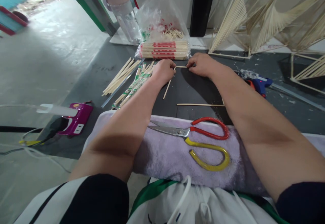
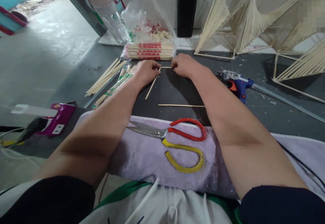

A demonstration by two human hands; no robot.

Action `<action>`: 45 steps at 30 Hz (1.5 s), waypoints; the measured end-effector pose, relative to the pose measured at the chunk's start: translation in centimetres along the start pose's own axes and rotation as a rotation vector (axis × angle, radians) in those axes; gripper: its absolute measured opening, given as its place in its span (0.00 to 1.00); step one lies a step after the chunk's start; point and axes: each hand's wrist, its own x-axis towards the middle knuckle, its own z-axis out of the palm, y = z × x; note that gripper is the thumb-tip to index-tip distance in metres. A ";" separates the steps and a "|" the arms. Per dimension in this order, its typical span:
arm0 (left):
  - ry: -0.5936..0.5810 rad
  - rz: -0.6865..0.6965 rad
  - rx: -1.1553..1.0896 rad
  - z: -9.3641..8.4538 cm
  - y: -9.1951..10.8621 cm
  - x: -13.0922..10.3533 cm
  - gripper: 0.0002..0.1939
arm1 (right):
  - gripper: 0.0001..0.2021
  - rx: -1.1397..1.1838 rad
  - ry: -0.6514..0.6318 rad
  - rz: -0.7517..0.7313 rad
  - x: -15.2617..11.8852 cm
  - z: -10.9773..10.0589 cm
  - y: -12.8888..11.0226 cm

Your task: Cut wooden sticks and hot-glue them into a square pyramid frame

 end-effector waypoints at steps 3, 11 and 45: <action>0.001 0.007 0.005 0.1 -0.1 0.1 0.18 | 0.20 0.008 -0.001 0.007 0.1 0.1 0.2; 0.008 0.015 -0.007 0.2 -0.3 0.1 0.17 | 0.21 -0.020 -0.050 0.039 -0.6 -0.9 -0.9; -0.010 -0.006 -0.034 0.0 -0.1 -0.1 0.17 | 0.21 -0.042 -0.024 -0.014 -0.4 -0.6 -0.2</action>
